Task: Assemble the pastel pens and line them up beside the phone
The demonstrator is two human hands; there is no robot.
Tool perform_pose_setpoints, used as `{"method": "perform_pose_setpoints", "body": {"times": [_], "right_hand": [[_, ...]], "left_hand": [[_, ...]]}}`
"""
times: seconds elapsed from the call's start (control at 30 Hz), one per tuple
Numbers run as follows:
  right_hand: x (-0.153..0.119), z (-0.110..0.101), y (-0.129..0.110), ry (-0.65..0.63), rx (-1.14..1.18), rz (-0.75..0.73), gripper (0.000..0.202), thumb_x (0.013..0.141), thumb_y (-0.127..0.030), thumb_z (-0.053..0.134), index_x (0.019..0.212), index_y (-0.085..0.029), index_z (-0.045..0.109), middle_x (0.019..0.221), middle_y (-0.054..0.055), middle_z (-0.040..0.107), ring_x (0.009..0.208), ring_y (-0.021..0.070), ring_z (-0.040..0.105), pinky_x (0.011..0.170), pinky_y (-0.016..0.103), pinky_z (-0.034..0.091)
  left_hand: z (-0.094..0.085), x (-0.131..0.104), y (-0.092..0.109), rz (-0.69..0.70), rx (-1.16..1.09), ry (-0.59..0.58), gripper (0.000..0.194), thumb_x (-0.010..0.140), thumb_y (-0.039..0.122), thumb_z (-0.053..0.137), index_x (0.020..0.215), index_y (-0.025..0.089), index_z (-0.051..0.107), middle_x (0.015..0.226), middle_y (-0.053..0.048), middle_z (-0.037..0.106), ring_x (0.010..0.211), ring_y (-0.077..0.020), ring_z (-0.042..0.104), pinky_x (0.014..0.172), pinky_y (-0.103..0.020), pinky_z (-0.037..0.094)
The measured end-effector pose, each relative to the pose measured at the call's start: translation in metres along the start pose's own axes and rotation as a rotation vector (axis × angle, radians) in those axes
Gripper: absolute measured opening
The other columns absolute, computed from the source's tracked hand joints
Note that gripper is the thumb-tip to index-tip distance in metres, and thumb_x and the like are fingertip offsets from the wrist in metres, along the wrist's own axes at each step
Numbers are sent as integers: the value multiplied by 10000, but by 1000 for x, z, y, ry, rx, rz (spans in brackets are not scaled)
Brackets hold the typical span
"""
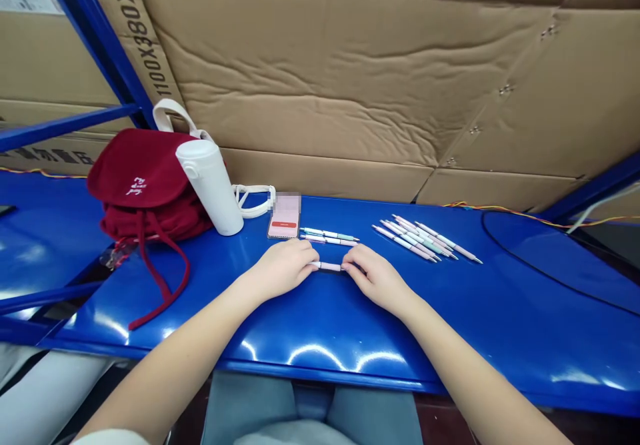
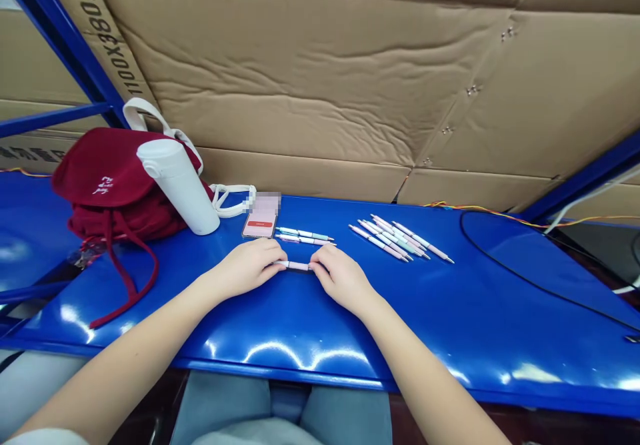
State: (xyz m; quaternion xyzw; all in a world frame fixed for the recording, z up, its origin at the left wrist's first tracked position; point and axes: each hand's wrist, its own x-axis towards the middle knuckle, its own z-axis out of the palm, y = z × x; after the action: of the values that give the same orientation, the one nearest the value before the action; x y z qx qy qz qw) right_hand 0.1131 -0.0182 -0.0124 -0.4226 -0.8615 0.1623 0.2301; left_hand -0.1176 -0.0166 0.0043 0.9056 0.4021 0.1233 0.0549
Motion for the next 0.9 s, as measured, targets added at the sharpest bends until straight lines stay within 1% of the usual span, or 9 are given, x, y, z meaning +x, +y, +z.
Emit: {"method": "perform_pose_setpoints", "body": {"times": [0.13, 0.2, 0.33, 0.43, 0.5, 0.57, 0.67, 0.8, 0.9], "right_hand": [[0, 1, -2, -24, -3, 26, 70, 855, -264, 533, 887, -207, 558, 912, 47, 590, 844, 181, 553, 731, 311, 456], [1, 1, -2, -14, -7, 39, 63, 867, -234, 502, 879, -204, 556, 906, 49, 593, 832, 178, 556, 727, 308, 457], [1, 3, -1, -61, -37, 45, 226, 934, -259, 365, 869, -205, 574, 859, 50, 604, 801, 175, 566, 727, 315, 459], [0, 3, -1, -59, -49, 68, 141, 901, -292, 449, 945, -205, 552, 913, 55, 606, 809, 181, 575, 711, 313, 465], [0, 4, -1, -42, -55, 83, 118, 868, -268, 499, 963, -202, 523, 919, 51, 599, 769, 172, 572, 672, 299, 464], [0, 3, -2, -51, -66, 78, 85, 889, -242, 451, 918, -203, 521, 880, 43, 596, 728, 162, 562, 654, 292, 458], [0, 2, -4, -90, -71, 47, 213, 936, -258, 352, 871, -209, 549, 863, 46, 604, 780, 174, 569, 702, 306, 459], [-1, 0, -5, -41, -58, 64, 132, 893, -289, 470, 962, -201, 540, 948, 61, 604, 832, 187, 574, 726, 312, 461], [-1, 0, -4, -38, -66, 60, 151, 917, -265, 406, 909, -205, 544, 904, 52, 605, 799, 178, 568, 709, 303, 454]], "left_hand": [[1, 0, 0, -12, -18, -6, 208, 930, 282, 427, 953, 180, 607, 910, -36, 599, 873, -168, 554, 760, -278, 443], [2, 1, -1, -19, -23, -2, 215, 932, 285, 422, 954, 180, 608, 907, -36, 597, 869, -167, 556, 762, -279, 445], [2, 1, 0, -18, -33, 7, 230, 939, 294, 406, 960, 185, 607, 907, -38, 600, 867, -166, 554, 752, -275, 447], [2, 1, 0, -10, -31, 19, 222, 939, 290, 406, 947, 183, 600, 910, -36, 604, 867, -167, 553, 751, -275, 445], [3, 1, 0, -8, -30, 28, 214, 939, 285, 406, 949, 184, 594, 914, -34, 602, 867, -167, 554, 757, -276, 444], [3, 1, -1, -11, -35, 28, 213, 939, 285, 404, 955, 186, 592, 917, -34, 601, 871, -169, 555, 761, -276, 444], [2, 1, -1, -24, -50, 21, 211, 938, 294, 406, 960, 189, 588, 920, -33, 599, 867, -170, 557, 753, -275, 447], [0, 1, 0, -29, -45, 29, 208, 939, 293, 402, 946, 188, 582, 922, -33, 595, 859, -171, 556, 754, -282, 449], [-1, 1, 2, -31, -51, 31, 215, 943, 294, 395, 944, 191, 583, 918, -30, 592, 861, -170, 556, 758, -280, 451]]}}
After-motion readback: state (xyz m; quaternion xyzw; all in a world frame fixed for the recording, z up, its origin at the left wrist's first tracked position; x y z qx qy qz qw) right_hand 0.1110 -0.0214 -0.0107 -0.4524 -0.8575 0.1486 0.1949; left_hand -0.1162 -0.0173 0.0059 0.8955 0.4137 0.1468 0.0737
